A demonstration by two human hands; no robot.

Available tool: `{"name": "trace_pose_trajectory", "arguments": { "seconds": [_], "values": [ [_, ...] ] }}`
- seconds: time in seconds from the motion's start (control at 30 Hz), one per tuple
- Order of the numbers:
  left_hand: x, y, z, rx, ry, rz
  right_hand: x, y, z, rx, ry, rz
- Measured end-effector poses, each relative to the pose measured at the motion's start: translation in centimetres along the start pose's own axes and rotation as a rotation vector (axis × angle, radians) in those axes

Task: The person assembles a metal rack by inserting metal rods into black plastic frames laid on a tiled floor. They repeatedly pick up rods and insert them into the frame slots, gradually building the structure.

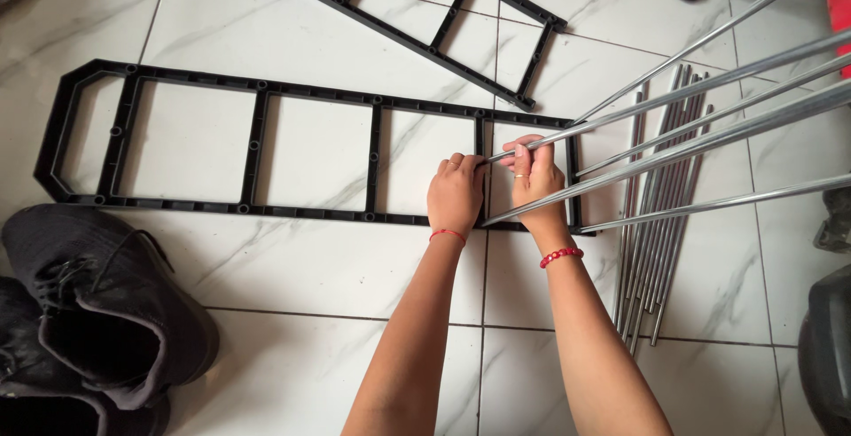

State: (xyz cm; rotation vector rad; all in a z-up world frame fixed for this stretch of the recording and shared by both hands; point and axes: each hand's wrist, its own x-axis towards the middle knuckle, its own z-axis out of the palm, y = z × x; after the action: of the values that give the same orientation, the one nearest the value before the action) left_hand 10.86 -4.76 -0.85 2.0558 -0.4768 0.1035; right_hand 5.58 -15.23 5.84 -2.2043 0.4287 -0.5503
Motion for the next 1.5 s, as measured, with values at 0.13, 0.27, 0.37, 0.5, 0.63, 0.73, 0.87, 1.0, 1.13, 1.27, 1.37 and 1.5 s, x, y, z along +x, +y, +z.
{"name": "trace_pose_trajectory", "arguments": {
  "seconds": [0.13, 0.27, 0.37, 0.5, 0.63, 0.73, 0.87, 1.0, 1.13, 1.27, 1.37, 1.5],
  "values": [
    [0.2, 0.4, -0.5, -0.011, -0.025, -0.041, 0.0, -0.1, -0.1, -0.019, -0.010, -0.001],
    [0.1, 0.4, -0.8, -0.057, -0.005, -0.021, -0.5, -0.1, -0.4, -0.006, -0.024, -0.007],
    [0.0, 0.1, -0.8, -0.068, -0.005, -0.012, -0.6, 0.0, -0.4, 0.011, -0.025, -0.008],
    [0.0, -0.4, -0.4, -0.079, -0.025, -0.029, -0.7, -0.1, -0.4, 0.055, -0.034, -0.004],
    [-0.1, -0.8, 0.0, -0.103, 0.001, -0.023, -0.6, 0.0, -0.1, 0.049, -0.025, 0.013],
    [-0.1, -0.6, -0.2, -0.098, -0.001, -0.034, -0.3, 0.1, 0.0, 0.034, -0.024, 0.026],
    [-0.1, -0.1, -0.5, -0.073, -0.017, -0.054, -0.1, -0.3, -0.1, -0.016, -0.038, -0.017],
    [0.0, -0.1, -0.5, -0.057, -0.015, -0.041, 0.6, -0.9, -0.1, -0.051, -0.065, -0.038],
    [0.0, -0.2, -0.5, -0.041, -0.032, -0.033, 1.3, -1.2, -0.1, -0.100, -0.118, -0.013],
    [-0.1, -0.3, -0.3, -0.034, -0.024, -0.024, 1.2, -1.2, -0.2, -0.124, -0.152, -0.039],
    [0.0, -0.3, -0.2, -0.027, -0.028, -0.036, 1.0, -1.3, 0.0, -0.102, -0.149, -0.011],
    [0.0, -0.1, -0.4, -0.051, -0.029, -0.048, 0.9, -1.3, 0.1, -0.069, -0.044, -0.154]
  ]
}}
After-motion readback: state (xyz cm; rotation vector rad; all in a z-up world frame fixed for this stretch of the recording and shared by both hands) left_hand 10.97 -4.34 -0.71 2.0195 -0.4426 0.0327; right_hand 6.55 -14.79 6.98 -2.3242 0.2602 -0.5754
